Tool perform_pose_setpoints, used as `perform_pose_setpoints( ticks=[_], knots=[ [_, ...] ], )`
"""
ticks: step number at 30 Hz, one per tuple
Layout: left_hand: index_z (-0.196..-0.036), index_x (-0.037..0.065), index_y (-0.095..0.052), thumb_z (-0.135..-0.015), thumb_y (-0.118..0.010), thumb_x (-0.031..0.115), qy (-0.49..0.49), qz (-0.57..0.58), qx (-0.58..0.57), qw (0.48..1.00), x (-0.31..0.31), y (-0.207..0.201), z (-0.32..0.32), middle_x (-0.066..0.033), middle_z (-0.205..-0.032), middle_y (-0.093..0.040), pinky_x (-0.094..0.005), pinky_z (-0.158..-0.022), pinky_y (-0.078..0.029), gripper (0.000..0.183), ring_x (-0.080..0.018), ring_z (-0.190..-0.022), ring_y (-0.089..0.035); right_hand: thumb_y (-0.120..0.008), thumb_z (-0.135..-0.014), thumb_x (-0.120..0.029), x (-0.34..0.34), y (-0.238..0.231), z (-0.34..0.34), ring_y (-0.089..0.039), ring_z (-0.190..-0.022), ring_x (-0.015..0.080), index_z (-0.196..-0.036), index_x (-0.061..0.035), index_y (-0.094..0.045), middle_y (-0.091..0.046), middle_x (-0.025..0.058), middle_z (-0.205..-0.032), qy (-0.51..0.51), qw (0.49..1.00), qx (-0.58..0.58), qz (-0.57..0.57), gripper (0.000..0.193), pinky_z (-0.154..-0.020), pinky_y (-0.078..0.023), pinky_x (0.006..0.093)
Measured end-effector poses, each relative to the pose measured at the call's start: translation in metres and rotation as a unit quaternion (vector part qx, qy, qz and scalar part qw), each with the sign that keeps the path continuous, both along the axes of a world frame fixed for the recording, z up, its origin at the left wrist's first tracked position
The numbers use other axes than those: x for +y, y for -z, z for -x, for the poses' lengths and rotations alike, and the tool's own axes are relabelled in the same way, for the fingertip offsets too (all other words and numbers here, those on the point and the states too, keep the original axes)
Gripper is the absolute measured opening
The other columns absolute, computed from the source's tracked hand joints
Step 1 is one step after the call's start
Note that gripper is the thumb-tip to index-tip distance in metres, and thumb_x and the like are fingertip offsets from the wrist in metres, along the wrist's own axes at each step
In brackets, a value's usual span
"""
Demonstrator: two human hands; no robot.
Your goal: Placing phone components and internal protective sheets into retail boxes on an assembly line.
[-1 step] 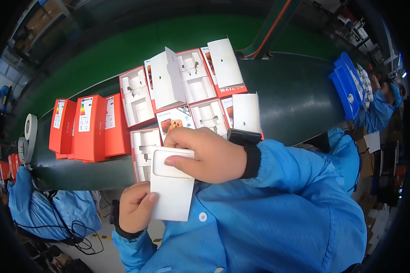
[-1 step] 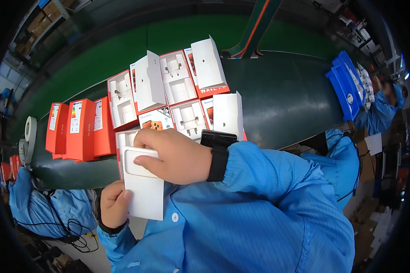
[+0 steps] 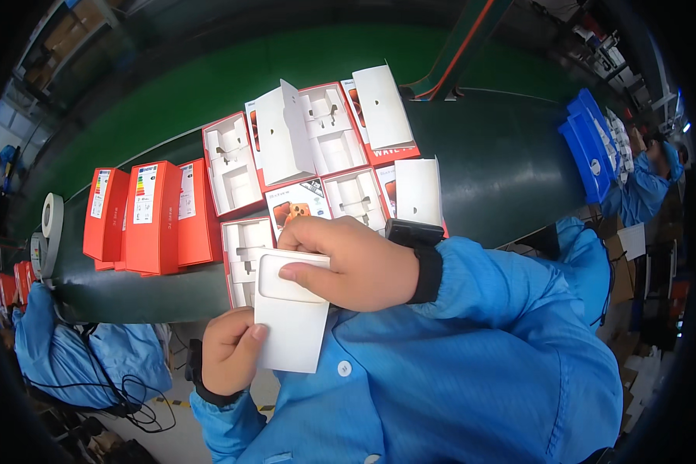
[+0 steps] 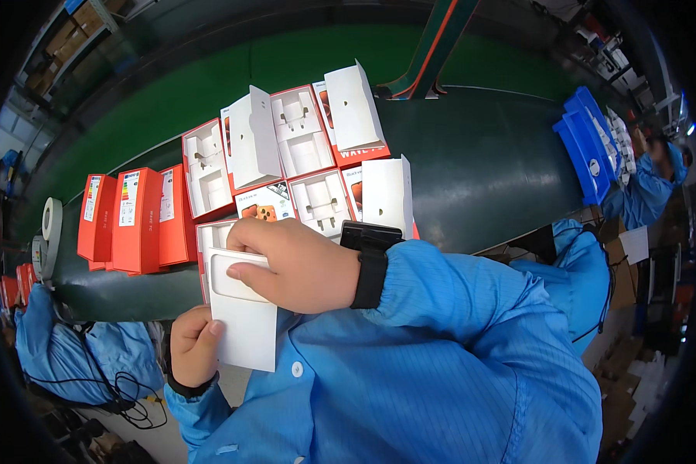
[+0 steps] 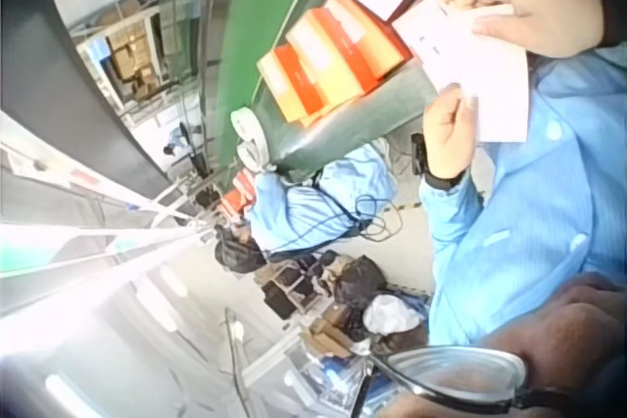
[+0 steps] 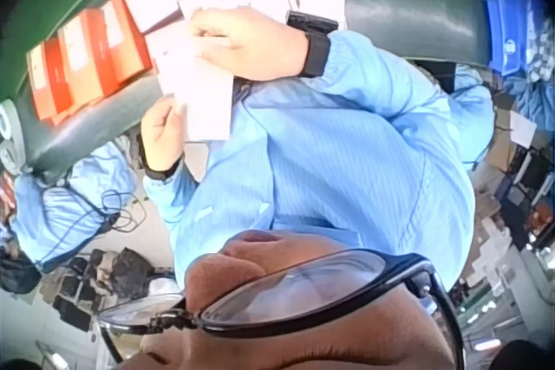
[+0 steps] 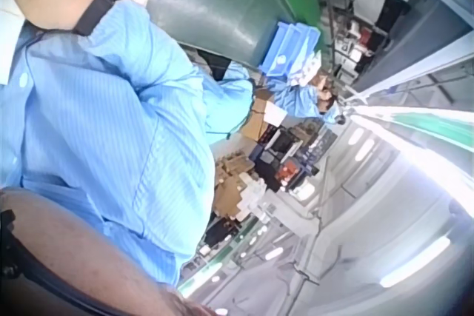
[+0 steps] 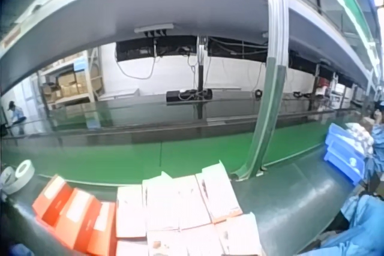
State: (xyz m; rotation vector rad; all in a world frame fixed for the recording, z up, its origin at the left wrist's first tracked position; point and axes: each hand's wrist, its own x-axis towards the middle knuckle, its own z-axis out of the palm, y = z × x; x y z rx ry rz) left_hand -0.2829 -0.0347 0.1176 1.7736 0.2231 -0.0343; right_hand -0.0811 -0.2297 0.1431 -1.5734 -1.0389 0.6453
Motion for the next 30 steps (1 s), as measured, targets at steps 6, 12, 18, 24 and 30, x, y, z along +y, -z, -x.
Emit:
perform_pose_setpoints(
  ticks=[6, 12, 18, 24, 30],
  knots=[
    [-0.105, -0.004, -0.071, -0.108, -0.06, 0.019, -0.131, 0.058, 0.0, 0.99, 0.002, 0.011, 0.016, -0.0062, -0.091, -0.073, -0.0292, -0.073, -0.051, 0.025, -0.0109, -0.08, -0.063, -0.066, -0.103, -0.009, -0.009, -0.014, -0.001, -0.066, -0.083, 0.0122, -0.118, 0.0001, -0.063, -0.071, 0.0075, -0.094, 0.041, 0.996, 0.065, 0.046, 0.018, -0.074, -0.052, 0.0294],
    [-0.129, -0.002, -0.061, -0.114, -0.05, 0.028, -0.253, 0.183, -0.064, 0.948, 0.015, 0.026, 0.011, -0.0058, -0.08, -0.065, -0.0294, -0.059, -0.049, 0.036, -0.0133, -0.063, -0.057, -0.067, -0.1, -0.007, -0.034, -0.029, -0.011, -0.062, -0.084, 0.0103, -0.123, 0.0034, -0.064, -0.069, 0.0052, -0.095, 0.093, 0.995, 0.017, 0.016, 0.025, -0.076, -0.051, 0.0267],
    [-0.125, -0.007, -0.058, -0.113, -0.046, 0.032, -0.099, 0.591, -0.035, 0.8, -0.004, 0.031, 0.009, -0.0038, -0.065, -0.048, -0.0317, -0.05, -0.037, 0.042, -0.0144, -0.052, -0.043, -0.068, -0.096, -0.007, -0.022, -0.017, -0.003, -0.066, -0.108, 0.0307, -0.139, 0.0058, -0.055, -0.064, 0.0198, -0.122, 0.032, 0.993, -0.106, -0.04, 0.047, -0.088, -0.056, 0.0404],
    [-0.126, -0.005, -0.058, -0.111, -0.048, 0.035, 0.071, 0.642, 0.057, 0.761, -0.036, 0.034, -0.023, -0.0071, -0.071, -0.055, -0.0343, -0.055, -0.042, 0.044, -0.0189, -0.057, -0.048, -0.067, -0.101, -0.013, -0.021, -0.023, -0.012, -0.072, -0.107, 0.0334, -0.133, 0.0017, -0.059, -0.07, 0.0209, -0.117, -0.115, 0.989, 0.01, 0.097, 0.035, -0.089, -0.056, 0.0408],
    [-0.126, -0.008, -0.067, -0.109, -0.054, 0.048, -0.066, 0.294, -0.032, 0.953, -0.027, -0.007, -0.029, -0.0149, -0.111, -0.076, -0.0302, -0.079, -0.056, 0.059, -0.0166, -0.095, -0.072, -0.06, -0.108, -0.021, -0.03, -0.027, -0.025, -0.071, -0.081, 0.0279, -0.114, 0.0012, -0.065, -0.072, 0.0178, -0.091, -0.033, 0.992, 0.003, 0.119, 0.023, -0.073, -0.054, 0.0378]
  ],
)
